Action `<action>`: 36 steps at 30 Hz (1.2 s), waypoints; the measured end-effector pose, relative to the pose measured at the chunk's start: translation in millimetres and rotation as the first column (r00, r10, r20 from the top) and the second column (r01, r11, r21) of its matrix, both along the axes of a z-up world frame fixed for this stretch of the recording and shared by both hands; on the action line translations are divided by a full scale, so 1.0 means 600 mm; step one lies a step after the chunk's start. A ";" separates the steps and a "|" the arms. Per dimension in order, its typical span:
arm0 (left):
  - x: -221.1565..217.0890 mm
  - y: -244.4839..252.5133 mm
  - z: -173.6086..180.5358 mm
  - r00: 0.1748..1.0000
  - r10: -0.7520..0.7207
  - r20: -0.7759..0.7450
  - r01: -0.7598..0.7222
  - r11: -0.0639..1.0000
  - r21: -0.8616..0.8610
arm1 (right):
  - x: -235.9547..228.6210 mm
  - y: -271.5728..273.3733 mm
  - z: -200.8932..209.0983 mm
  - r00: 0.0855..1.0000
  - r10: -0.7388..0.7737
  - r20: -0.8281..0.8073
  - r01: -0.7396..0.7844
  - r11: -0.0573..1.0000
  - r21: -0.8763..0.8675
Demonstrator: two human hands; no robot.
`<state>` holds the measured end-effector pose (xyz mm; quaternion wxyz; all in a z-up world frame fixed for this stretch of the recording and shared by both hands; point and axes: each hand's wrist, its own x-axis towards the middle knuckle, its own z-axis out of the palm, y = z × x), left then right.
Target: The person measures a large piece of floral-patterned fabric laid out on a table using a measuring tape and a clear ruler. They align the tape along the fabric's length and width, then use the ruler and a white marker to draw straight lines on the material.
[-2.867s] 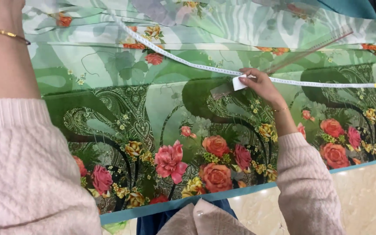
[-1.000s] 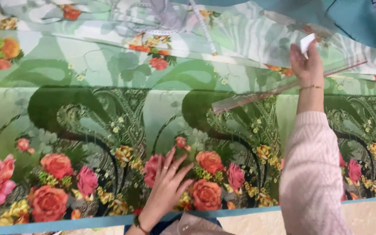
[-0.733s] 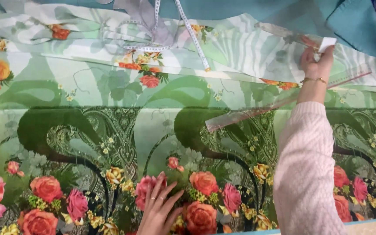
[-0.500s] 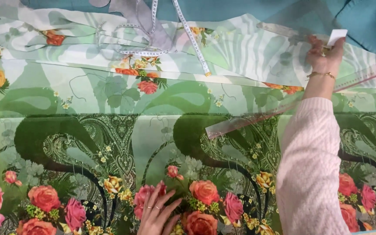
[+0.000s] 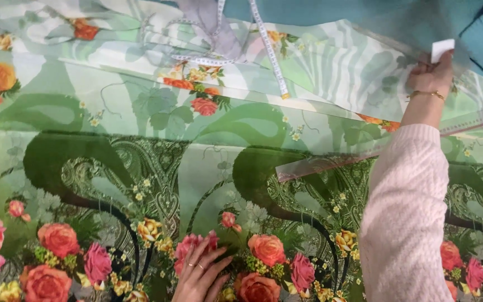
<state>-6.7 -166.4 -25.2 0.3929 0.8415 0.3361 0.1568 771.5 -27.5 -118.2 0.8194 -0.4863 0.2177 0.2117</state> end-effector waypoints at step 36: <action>-0.663 0.057 0.016 0.274 0.916 0.294 -0.246 0.362 -0.899 | -1.530 0.179 0.061 -0.117 0.989 0.091 -0.959 -0.088 -0.268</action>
